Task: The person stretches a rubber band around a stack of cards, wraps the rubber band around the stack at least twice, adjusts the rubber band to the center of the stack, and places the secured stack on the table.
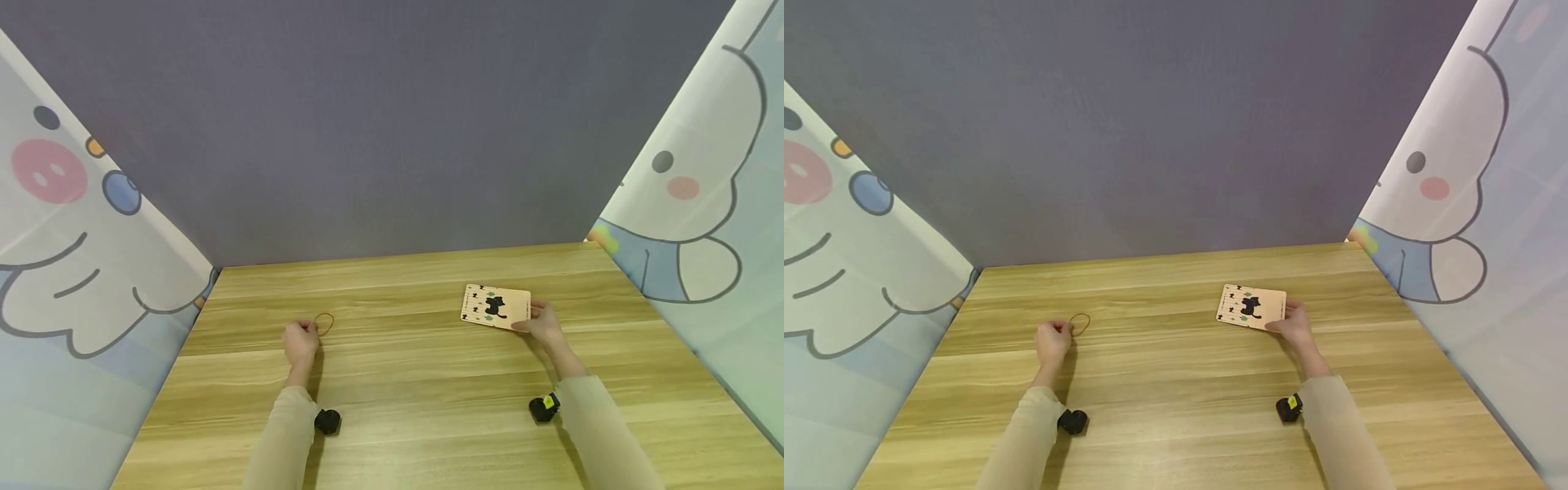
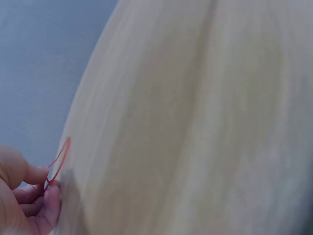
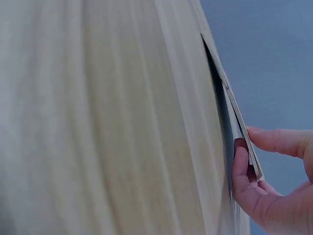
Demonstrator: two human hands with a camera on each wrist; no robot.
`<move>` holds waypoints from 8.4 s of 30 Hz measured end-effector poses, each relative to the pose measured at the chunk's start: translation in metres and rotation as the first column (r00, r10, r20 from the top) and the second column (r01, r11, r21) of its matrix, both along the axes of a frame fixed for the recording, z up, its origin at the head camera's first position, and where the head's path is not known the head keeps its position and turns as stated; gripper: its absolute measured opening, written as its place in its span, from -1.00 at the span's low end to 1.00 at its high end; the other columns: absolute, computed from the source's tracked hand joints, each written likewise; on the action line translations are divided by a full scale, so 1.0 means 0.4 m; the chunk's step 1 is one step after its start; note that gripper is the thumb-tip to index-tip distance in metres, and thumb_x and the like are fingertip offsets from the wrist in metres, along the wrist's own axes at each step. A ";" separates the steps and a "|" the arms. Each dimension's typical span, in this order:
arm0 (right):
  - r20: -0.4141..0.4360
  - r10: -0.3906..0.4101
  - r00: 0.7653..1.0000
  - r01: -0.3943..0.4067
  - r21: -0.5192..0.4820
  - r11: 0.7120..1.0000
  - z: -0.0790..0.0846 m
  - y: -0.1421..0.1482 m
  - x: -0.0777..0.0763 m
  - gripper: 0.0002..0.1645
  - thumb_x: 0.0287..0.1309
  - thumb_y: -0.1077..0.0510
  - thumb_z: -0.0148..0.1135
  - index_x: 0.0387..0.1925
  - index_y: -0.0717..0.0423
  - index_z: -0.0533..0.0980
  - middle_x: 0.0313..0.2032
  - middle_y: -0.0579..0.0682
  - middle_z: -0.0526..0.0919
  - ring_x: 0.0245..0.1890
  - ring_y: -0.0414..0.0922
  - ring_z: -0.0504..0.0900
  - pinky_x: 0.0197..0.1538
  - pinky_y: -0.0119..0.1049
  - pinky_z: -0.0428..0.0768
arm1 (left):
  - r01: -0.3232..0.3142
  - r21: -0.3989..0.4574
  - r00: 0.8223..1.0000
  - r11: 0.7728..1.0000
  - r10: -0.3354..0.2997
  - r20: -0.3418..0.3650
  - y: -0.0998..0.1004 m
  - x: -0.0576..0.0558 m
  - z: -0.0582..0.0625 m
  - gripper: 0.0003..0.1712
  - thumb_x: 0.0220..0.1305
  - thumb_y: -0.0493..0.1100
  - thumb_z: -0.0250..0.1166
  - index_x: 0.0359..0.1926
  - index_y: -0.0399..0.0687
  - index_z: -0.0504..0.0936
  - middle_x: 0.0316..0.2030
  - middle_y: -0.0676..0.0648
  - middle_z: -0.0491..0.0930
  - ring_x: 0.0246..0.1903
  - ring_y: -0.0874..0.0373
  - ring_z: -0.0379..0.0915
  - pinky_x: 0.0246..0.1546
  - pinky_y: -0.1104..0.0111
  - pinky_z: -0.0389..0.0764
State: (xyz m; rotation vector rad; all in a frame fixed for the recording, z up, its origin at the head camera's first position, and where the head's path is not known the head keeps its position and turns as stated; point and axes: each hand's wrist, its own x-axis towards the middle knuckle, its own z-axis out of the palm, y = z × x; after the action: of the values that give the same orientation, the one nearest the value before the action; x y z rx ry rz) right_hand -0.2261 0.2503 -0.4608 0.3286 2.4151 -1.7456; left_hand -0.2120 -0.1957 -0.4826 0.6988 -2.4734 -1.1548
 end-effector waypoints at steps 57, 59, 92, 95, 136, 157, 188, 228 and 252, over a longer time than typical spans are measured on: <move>-0.284 -0.112 0.952 0.038 -0.253 0.967 0.078 -0.118 0.111 -0.32 0.05 0.50 0.04 0.23 0.26 0.14 -0.03 0.19 0.28 -0.43 -0.40 0.54 -0.34 -0.52 0.55 | 0.619 0.590 0.749 0.517 -0.164 -0.642 0.112 -0.008 -0.107 -0.68 0.03 -0.27 0.31 -0.18 -0.31 0.51 -0.07 -0.34 0.48 -0.29 -0.18 0.53 -0.47 0.21 0.61; -0.291 -0.107 0.951 0.024 -0.275 0.961 0.082 -0.130 0.114 -0.32 0.04 0.51 0.03 0.24 0.26 0.14 -0.03 0.17 0.28 -0.42 -0.38 0.55 -0.32 -0.51 0.55 | 0.624 0.576 0.738 0.527 -0.156 -0.656 0.117 -0.010 -0.107 -0.68 0.03 -0.26 0.31 -0.17 -0.33 0.53 -0.08 -0.35 0.48 -0.30 -0.16 0.53 -0.46 0.22 0.60; -0.324 -0.108 0.940 -0.054 -0.451 0.891 0.108 -0.249 0.132 -0.31 0.00 0.60 -0.01 0.22 0.30 0.17 -0.10 0.21 0.31 -0.40 -0.25 0.58 -0.35 -0.38 0.60 | 0.709 0.310 0.629 0.634 -0.369 -0.684 0.248 0.097 0.143 -0.35 -0.30 -0.56 0.39 -0.02 -0.45 0.46 -0.04 -0.37 0.40 -0.12 -0.09 0.42 -0.13 0.23 0.51; -0.332 -0.102 0.938 -0.066 -0.457 0.887 0.106 -0.256 0.134 -0.31 0.00 0.61 -0.02 0.22 0.30 0.16 -0.10 0.22 0.31 -0.39 -0.24 0.58 -0.35 -0.33 0.60 | 0.718 0.303 0.630 0.627 -0.398 -0.667 0.254 0.099 0.145 -0.29 -0.29 -0.54 0.40 0.03 -0.42 0.42 0.04 -0.36 0.34 -0.06 -0.19 0.35 -0.10 0.16 0.49; -0.406 0.151 0.901 -0.294 -0.317 0.902 0.099 -0.267 0.148 -0.27 -0.05 0.59 0.03 0.22 0.31 0.14 -0.11 0.26 0.31 -0.53 -0.28 0.36 -0.44 -0.59 0.43 | 0.710 0.390 0.697 0.586 -0.505 -0.510 0.281 0.092 0.217 -0.29 -0.15 -0.48 0.36 0.13 -0.31 0.36 0.14 -0.21 0.31 -0.03 -0.14 0.27 -0.17 0.16 0.45; -0.495 0.261 0.829 -0.400 -0.197 0.895 0.099 -0.271 0.153 -0.31 -0.05 0.61 0.04 0.19 0.40 0.16 -0.07 0.35 0.32 -0.59 -0.32 0.28 -0.47 -0.57 0.42 | 0.840 0.474 0.528 0.265 -0.601 -0.600 0.201 -0.109 0.206 -0.20 -0.14 -0.56 0.29 0.20 -0.22 0.29 0.17 -0.16 0.29 -0.02 -0.26 0.34 -0.24 0.05 0.53; -0.537 0.284 0.794 -0.426 -0.159 0.890 0.085 -0.267 0.167 -0.32 -0.07 0.61 0.06 0.17 0.41 0.19 -0.05 0.33 0.35 -0.53 -0.28 0.36 -0.52 -0.47 0.42 | 0.437 0.858 0.785 0.270 -0.580 -0.217 0.185 -0.183 0.390 -0.71 0.18 -0.40 -0.06 -0.61 -0.20 0.48 -0.70 0.01 0.24 -0.72 0.24 0.03 -0.67 0.46 0.14; -0.488 0.219 0.845 -0.312 -0.117 0.943 0.137 -0.275 0.195 -0.36 -0.11 0.67 0.02 0.11 0.52 0.20 -0.18 0.40 0.36 -0.56 -0.23 0.32 -0.56 -0.58 0.34 | 0.814 0.385 0.516 0.434 -0.846 -0.138 0.199 -0.150 0.354 -0.61 0.17 -0.05 0.17 -0.63 -0.19 0.32 -0.78 -0.05 0.20 -0.74 0.11 0.15 -0.74 0.44 0.24; -0.505 0.216 0.836 -0.294 -0.079 0.953 0.125 -0.268 0.193 -0.35 -0.13 0.68 0.03 0.10 0.54 0.20 -0.22 0.40 0.38 -0.59 -0.24 0.33 -0.60 -0.59 0.33 | 0.646 0.693 0.622 0.321 -0.747 -0.234 0.231 -0.157 0.360 -0.53 0.29 -0.04 0.03 -0.10 -0.45 0.41 -0.73 -0.04 0.39 -0.70 0.16 0.38 -0.54 0.32 0.53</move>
State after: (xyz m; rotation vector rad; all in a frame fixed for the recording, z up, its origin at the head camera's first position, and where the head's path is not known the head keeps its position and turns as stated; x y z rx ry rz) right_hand -0.1489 0.1431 -0.4106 -0.5047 2.4516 -2.0581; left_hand -0.2747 -0.1034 -0.3387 -0.3049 -2.3720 -2.6019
